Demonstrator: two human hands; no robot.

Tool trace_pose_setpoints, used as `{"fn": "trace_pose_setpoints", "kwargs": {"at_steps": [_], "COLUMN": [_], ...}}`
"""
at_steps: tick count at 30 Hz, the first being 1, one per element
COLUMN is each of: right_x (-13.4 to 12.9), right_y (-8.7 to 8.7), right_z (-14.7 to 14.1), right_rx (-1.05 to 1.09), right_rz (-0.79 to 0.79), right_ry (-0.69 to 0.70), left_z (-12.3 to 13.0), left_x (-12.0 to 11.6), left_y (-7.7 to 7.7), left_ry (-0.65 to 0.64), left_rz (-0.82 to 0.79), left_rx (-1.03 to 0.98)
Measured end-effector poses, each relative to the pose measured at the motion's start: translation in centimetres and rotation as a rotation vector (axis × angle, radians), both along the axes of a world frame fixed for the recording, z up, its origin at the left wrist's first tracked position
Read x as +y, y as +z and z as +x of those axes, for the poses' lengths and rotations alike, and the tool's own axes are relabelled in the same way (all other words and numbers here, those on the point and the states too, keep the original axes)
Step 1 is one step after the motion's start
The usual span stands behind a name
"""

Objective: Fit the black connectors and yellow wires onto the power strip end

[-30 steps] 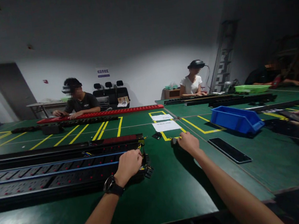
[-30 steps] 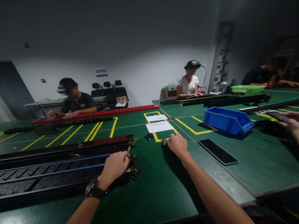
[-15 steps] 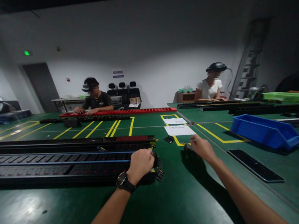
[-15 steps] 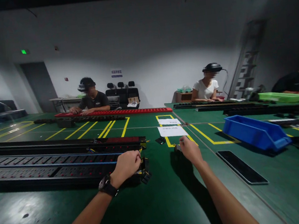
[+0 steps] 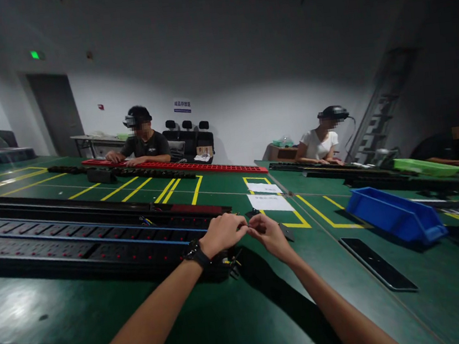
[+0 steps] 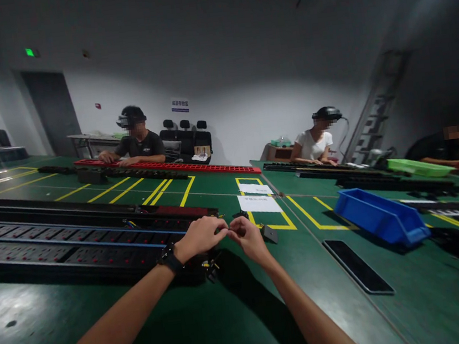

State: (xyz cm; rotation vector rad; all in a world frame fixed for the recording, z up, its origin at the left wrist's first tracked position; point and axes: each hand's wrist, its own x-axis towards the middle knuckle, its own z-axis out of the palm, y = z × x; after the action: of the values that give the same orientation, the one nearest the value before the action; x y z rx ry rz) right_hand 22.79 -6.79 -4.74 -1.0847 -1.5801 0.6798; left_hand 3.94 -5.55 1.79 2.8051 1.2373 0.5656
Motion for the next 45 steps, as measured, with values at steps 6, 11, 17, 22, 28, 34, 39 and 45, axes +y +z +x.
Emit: {"fn": "trace_pose_setpoints", "kwargs": {"at_steps": [6, 11, 17, 22, 28, 34, 39, 45], "right_x": [1.1, 1.9, 3.8, 4.9, 4.6, 4.7, 4.6, 4.4], "right_y": [-1.3, -2.8, -2.6, -2.9, -4.2, -3.8, -3.6, -3.4], "right_z": [1.1, 0.9, -0.9, -2.7, -3.4, -3.6, -3.8, -3.5], "right_rx": [-0.075, -0.117, -0.103, -0.094, -0.109, -0.182, -0.222, -0.194], "right_rz": [0.045, -0.061, -0.194, -0.186, -0.118, -0.086, -0.065, -0.070], "right_ry": [-0.173, -0.147, 0.106, 0.082, 0.006, -0.024, -0.040, 0.005], "left_z": [-1.1, -3.0, -3.3, -3.3, -3.3, -3.1, -3.0, -3.2], "left_x": [3.2, 4.3, 4.2, 4.4, 4.4, 4.2, 4.0, 4.3], "left_y": [0.1, -0.5, -1.4, -1.8, -2.0, -1.7, -1.7, -1.9], "left_ry": [0.226, 0.432, 0.456, 0.434, 0.413, 0.410, 0.426, 0.409], "left_rz": [-0.109, -0.155, -0.128, -0.144, -0.124, -0.113, -0.101, -0.129], "left_rx": [-0.104, -0.107, -0.076, -0.066, -0.058, -0.033, -0.019, -0.050]}}
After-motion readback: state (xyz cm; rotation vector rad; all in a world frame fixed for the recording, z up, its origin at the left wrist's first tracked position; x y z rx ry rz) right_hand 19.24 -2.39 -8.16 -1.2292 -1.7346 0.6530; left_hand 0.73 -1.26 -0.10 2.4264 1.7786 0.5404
